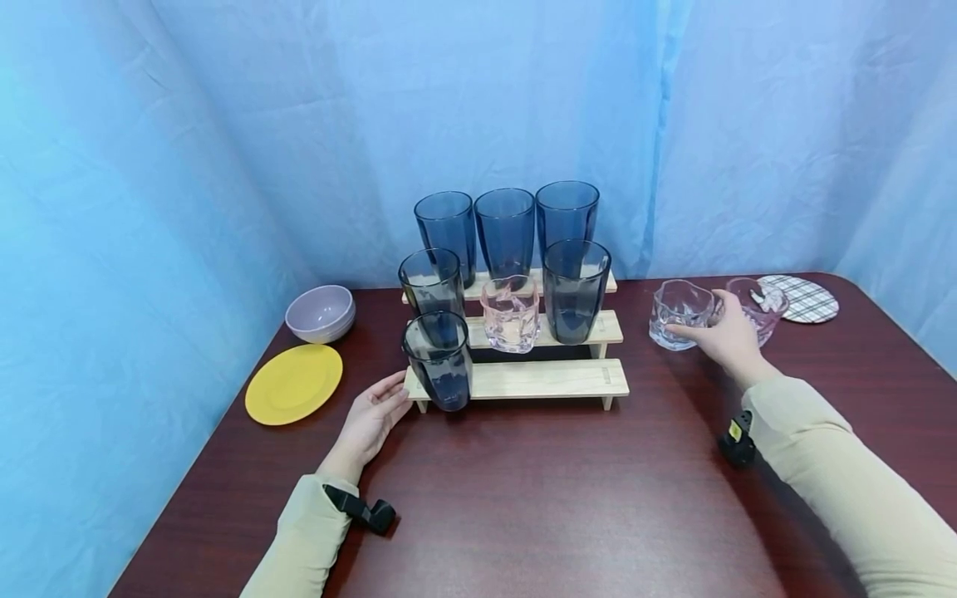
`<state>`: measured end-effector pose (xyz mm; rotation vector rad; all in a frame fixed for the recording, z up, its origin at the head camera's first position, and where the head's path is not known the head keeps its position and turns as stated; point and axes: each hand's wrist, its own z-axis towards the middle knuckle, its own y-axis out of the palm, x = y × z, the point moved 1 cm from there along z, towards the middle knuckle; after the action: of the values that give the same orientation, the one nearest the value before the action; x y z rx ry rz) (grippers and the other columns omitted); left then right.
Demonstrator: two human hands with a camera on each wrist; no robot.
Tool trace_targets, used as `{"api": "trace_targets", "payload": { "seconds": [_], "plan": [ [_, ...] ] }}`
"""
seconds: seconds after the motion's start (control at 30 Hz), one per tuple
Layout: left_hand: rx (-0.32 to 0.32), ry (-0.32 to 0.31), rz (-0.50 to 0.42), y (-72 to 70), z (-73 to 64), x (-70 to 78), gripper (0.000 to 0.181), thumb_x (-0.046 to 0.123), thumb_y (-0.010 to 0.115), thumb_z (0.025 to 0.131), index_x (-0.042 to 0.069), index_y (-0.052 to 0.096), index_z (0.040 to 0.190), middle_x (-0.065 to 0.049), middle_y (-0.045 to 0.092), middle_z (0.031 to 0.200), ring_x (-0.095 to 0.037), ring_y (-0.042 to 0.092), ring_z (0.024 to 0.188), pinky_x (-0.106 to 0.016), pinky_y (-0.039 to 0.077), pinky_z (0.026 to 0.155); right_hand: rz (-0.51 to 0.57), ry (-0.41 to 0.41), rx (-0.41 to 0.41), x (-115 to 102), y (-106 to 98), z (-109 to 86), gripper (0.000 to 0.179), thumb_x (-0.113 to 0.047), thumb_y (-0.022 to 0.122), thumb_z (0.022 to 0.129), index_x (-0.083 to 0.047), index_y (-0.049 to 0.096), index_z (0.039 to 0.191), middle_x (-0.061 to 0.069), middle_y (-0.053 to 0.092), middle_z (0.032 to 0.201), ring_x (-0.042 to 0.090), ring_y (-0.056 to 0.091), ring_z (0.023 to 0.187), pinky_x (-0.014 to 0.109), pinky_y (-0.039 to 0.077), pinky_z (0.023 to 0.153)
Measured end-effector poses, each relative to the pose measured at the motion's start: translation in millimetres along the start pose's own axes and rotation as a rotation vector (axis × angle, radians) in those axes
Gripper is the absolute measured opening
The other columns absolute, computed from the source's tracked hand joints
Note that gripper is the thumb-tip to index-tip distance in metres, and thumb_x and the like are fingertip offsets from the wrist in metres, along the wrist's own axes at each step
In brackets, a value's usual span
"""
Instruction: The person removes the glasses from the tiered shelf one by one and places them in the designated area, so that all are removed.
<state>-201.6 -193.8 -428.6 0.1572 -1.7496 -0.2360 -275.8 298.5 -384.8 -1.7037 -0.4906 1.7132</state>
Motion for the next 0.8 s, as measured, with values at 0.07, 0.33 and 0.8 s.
{"api": "trace_targets", "payload": {
  "seconds": [0.07, 0.33, 0.8],
  "plan": [
    [0.002, -0.003, 0.005, 0.1, 0.1, -0.3, 0.049, -0.003, 0.041, 0.098, -0.004, 0.029, 0.145, 0.005, 0.056, 0.105, -0.002, 0.059, 0.094, -0.017, 0.050, 0.085, 0.004, 0.004, -0.016, 1.0, -1.6, -2.4, 0.101, -0.037, 0.074, 0.080, 0.006, 0.012, 0.147, 0.041, 0.039, 0.130, 0.050, 0.040, 0.121, 0.060, 0.033, 0.100],
    [0.000, -0.010, 0.022, -0.5, 0.7, -0.3, 0.048, -0.001, 0.040, 0.098, -0.003, 0.029, 0.145, 0.003, 0.054, 0.111, -0.002, 0.058, 0.096, -0.018, 0.049, 0.087, 0.025, 0.018, -0.073, 6.0, -6.6, -17.1, 0.101, -0.041, 0.070, 0.082, 0.004, 0.009, 0.148, 0.041, 0.042, 0.129, 0.051, 0.040, 0.121, 0.059, 0.035, 0.099],
    [-0.002, 0.004, 0.024, -1.2, 1.8, -1.9, 0.048, -0.001, 0.042, 0.098, -0.003, 0.030, 0.145, 0.007, 0.057, 0.106, -0.002, 0.059, 0.095, -0.017, 0.050, 0.087, 0.139, 0.003, -0.180, 4.4, -8.8, -45.1, 0.092, -0.037, 0.068, 0.086, 0.004, 0.013, 0.148, 0.036, 0.047, 0.129, 0.013, 0.059, 0.095, 0.020, 0.050, 0.073]
  ]
}}
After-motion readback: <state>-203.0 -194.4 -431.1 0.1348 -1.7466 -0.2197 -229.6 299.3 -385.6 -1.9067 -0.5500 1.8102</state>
